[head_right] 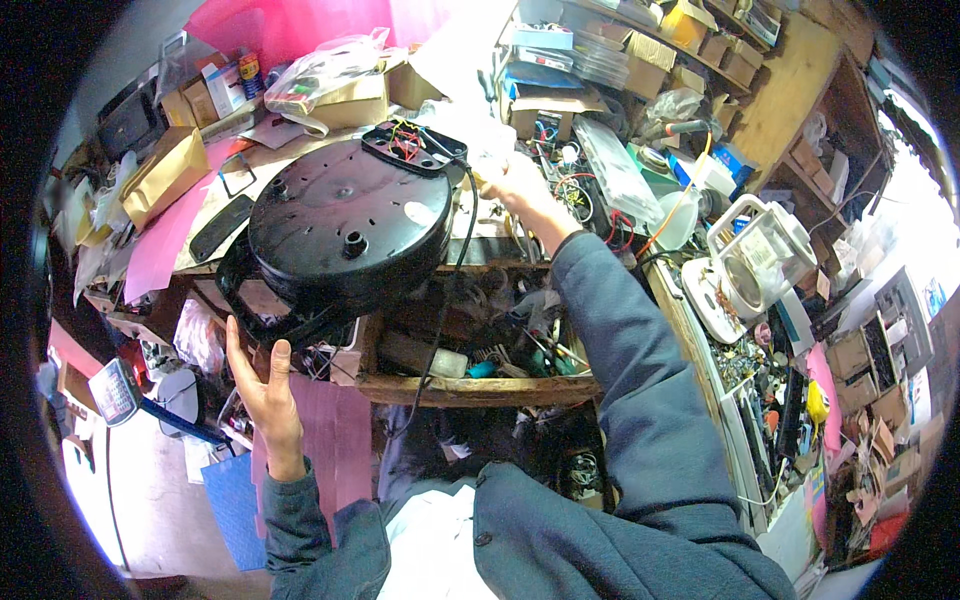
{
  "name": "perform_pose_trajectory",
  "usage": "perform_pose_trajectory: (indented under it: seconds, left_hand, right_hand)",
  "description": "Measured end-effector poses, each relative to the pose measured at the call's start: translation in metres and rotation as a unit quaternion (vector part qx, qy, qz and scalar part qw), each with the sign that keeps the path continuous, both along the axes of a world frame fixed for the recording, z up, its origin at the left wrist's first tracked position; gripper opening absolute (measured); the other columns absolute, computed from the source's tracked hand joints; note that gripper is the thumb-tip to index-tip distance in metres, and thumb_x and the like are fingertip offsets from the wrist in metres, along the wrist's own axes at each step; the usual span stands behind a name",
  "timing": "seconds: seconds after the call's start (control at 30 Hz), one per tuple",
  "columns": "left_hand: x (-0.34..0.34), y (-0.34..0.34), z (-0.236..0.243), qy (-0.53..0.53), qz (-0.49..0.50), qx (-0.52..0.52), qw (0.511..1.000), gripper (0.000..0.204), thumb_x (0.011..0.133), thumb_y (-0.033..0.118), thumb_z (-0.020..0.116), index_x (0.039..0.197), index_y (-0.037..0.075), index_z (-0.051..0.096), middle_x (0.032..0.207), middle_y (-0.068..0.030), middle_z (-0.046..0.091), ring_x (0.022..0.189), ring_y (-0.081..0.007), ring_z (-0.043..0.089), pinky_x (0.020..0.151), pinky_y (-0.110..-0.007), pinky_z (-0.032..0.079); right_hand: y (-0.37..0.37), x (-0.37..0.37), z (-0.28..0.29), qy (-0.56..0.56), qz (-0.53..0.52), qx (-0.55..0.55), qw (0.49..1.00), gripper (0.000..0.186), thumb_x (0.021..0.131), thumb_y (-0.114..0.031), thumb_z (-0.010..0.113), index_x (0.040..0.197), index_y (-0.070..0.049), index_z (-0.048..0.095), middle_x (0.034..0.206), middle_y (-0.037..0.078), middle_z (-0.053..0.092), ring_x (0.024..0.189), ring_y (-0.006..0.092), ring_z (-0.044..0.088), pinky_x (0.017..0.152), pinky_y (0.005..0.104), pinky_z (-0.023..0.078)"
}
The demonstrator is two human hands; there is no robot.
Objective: The person works on the internal wiring of a black circular appliance, using a screwdriver to adjust components and connect wires. They repeatedly open and close the appliance's top cover while manipulating the internal parts.
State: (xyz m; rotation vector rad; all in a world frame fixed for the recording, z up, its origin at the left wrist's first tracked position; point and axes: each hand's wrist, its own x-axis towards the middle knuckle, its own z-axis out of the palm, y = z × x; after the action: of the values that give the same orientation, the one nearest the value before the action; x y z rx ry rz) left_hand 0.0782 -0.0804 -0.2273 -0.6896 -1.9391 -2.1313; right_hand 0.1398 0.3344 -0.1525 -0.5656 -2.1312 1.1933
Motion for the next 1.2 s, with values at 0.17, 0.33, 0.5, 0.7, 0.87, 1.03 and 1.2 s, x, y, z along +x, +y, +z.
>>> perform_pose_trajectory:
  seconds: [0.17, 0.33, 0.5, 0.7, 0.87, 1.03, 1.2]
  left_hand:
    - [-0.003, -0.003, -0.007, -0.021, -0.043, 0.041, 0.998, 0.074, 0.1, 0.01, 0.069, 0.16, 0.0, 0.027, 0.162, -0.0155, 0.035, 0.142, -0.0249, 0.044, 0.119, -0.038, 0.033]
    - [-0.009, -0.013, -0.018, -0.026, -0.046, 0.043, 0.998, 0.072, 0.1, 0.007, 0.067, 0.16, 0.002, 0.027, 0.161, -0.0148, 0.036, 0.135, -0.0256, 0.051, 0.114, -0.037, 0.04]
    - [-0.012, -0.019, -0.026, -0.039, -0.033, 0.06, 0.997, 0.069, 0.101, 0.006, 0.065, 0.159, 0.002, 0.029, 0.16, -0.0152, 0.038, 0.135, -0.0275, 0.052, 0.114, -0.038, 0.04]
    - [0.001, -0.01, -0.012, 0.113, 0.067, 0.026, 0.991, 0.052, 0.099, 0.006, 0.062, 0.148, -0.002, 0.043, 0.146, -0.0155, 0.051, 0.131, -0.0287, 0.053, 0.114, -0.039, 0.04]
    - [0.021, -0.019, 0.025, 0.338, 0.028, -0.069, 0.938, 0.026, 0.088, 0.005, 0.077, 0.113, 0.001, 0.069, 0.107, -0.0155, 0.073, 0.098, -0.031, 0.071, 0.088, -0.04, 0.058]
    - [0.033, 0.002, 0.054, 0.392, -0.019, -0.071, 0.917, 0.049, 0.079, 0.011, 0.084, 0.124, 0.001, 0.067, 0.111, -0.0128, 0.071, 0.1, -0.0298, 0.072, 0.083, -0.038, 0.061]
    - [0.041, -0.012, 0.042, 0.413, -0.033, -0.117, 0.902, 0.047, 0.083, 0.013, 0.081, 0.125, -0.002, 0.064, 0.109, -0.015, 0.072, 0.095, -0.0271, 0.074, 0.077, -0.037, 0.062]
  right_hand:
    - [0.036, -0.034, -0.061, 0.043, 0.007, 0.011, 0.999, 0.051, 0.072, 0.005, 0.076, 0.12, -0.002, 0.059, 0.083, 0.005, 0.063, 0.072, 0.0169, 0.066, 0.063, 0.0316, 0.053]
    - [0.044, -0.043, -0.073, 0.053, -0.013, 0.037, 0.998, 0.054, 0.072, -0.008, 0.082, 0.121, -0.001, 0.062, 0.091, 0.011, 0.069, 0.08, 0.0199, 0.069, 0.07, 0.034, 0.055]
    - [0.038, -0.036, -0.067, 0.032, -0.038, 0.072, 0.996, 0.061, 0.071, -0.02, 0.088, 0.123, 0.0, 0.065, 0.1, 0.016, 0.074, 0.088, 0.0229, 0.071, 0.077, 0.0364, 0.057]
    - [0.058, 0.013, -0.027, -0.009, -0.204, 0.313, 0.927, 0.044, 0.075, -0.011, 0.087, 0.105, 0.002, 0.057, 0.082, 0.007, 0.06, 0.066, 0.0174, 0.06, 0.061, 0.0348, 0.051]
    - [-0.098, 0.044, 0.073, 0.088, 0.028, -0.072, 0.993, 0.043, 0.081, 0.006, 0.078, 0.106, -0.008, 0.045, 0.085, 0.013, 0.073, 0.067, 0.0131, 0.066, 0.054, 0.0221, 0.048]
    - [-0.228, 0.048, 0.081, -0.075, 0.291, -0.149, 0.942, 0.045, 0.078, 0.01, 0.082, 0.097, -0.004, 0.044, 0.085, 0.012, 0.071, 0.079, 0.0136, 0.069, 0.068, 0.0242, 0.055]
    - [-0.248, 0.047, 0.064, -0.087, 0.28, -0.13, 0.947, 0.05, 0.075, 0.008, 0.084, 0.092, -0.006, 0.04, 0.081, 0.013, 0.069, 0.071, 0.0095, 0.063, 0.06, 0.0214, 0.05]
